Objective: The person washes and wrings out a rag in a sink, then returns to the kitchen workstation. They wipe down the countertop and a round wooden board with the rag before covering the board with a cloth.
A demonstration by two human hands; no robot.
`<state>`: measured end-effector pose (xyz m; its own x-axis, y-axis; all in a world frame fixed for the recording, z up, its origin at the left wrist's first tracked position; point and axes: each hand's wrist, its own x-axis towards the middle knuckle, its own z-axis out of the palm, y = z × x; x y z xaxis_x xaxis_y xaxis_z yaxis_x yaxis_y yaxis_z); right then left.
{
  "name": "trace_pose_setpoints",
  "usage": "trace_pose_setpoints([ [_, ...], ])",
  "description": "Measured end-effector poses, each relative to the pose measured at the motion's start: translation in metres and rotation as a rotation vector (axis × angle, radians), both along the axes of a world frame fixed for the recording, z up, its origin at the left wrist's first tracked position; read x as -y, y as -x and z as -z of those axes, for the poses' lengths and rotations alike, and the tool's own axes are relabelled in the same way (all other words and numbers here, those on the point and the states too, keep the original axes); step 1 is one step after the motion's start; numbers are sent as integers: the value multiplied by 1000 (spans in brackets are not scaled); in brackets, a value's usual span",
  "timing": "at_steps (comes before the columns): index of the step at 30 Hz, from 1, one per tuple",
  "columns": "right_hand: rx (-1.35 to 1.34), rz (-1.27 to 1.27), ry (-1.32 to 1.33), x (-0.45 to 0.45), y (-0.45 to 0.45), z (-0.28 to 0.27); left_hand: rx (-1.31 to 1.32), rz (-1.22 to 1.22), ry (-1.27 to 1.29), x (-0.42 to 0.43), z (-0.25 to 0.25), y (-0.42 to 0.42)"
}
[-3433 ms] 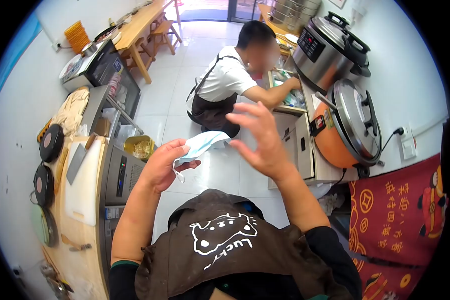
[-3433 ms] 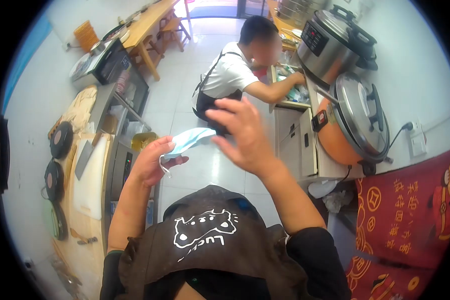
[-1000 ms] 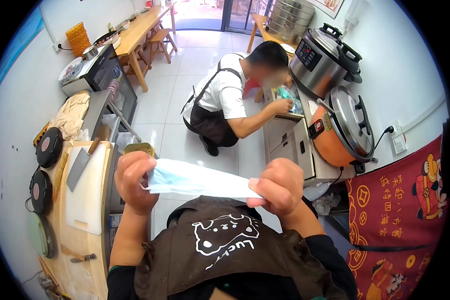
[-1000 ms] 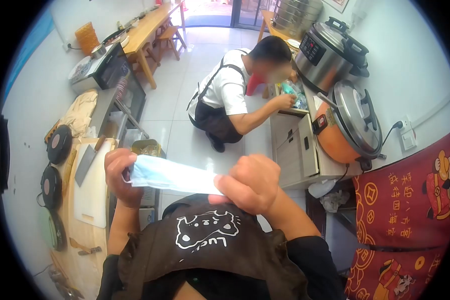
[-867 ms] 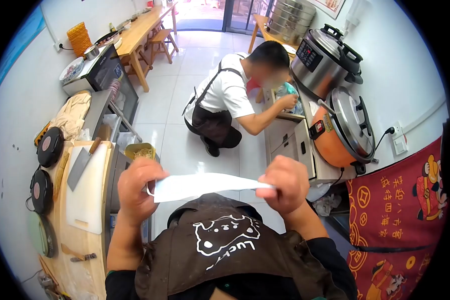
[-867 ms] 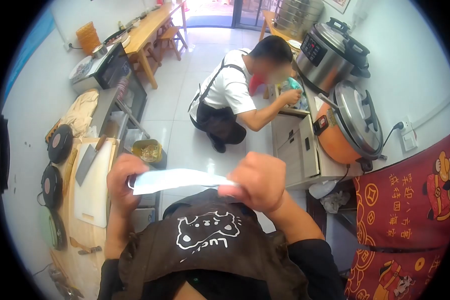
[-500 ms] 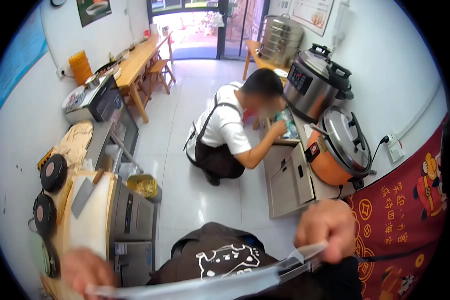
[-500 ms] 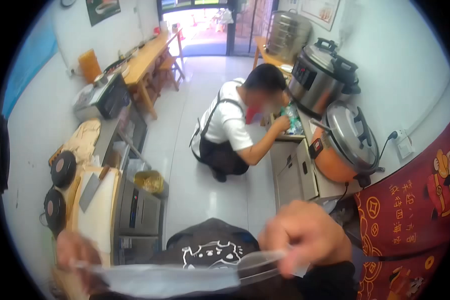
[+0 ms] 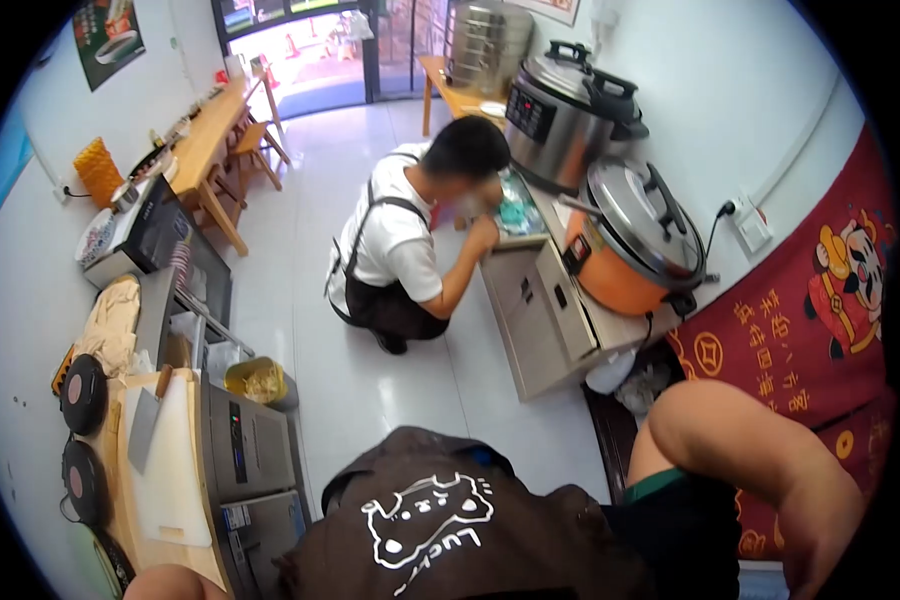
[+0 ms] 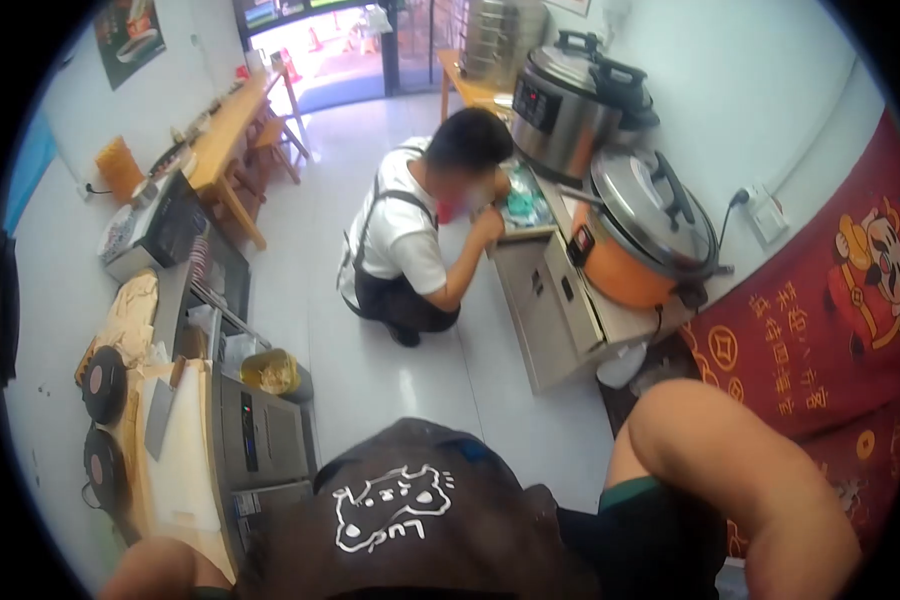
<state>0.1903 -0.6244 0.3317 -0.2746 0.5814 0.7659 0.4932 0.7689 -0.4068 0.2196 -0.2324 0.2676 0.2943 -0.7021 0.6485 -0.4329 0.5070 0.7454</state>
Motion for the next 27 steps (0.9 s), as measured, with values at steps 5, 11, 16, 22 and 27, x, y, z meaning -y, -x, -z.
trace_pose_setpoints([
  [5, 792, 993, -545, 3, 54, -2, 304, -377, -57, 37, 12, -13],
  [11, 1296, 1235, -737, -6, 86, -15, 447, -522, -64, 52, 18, -20],
  [16, 1265, 1463, -574, -9, 109, -28, 518, -571, -47, 56, 20, -22],
  [22, 1247, 1422, -593, -7, 106, -24, 616, -647, -21, 57, 22, -22],
  [27, 1111, 1377, -571, -8, 98, -18, 696, -700, 29, 54, 21, -23],
])
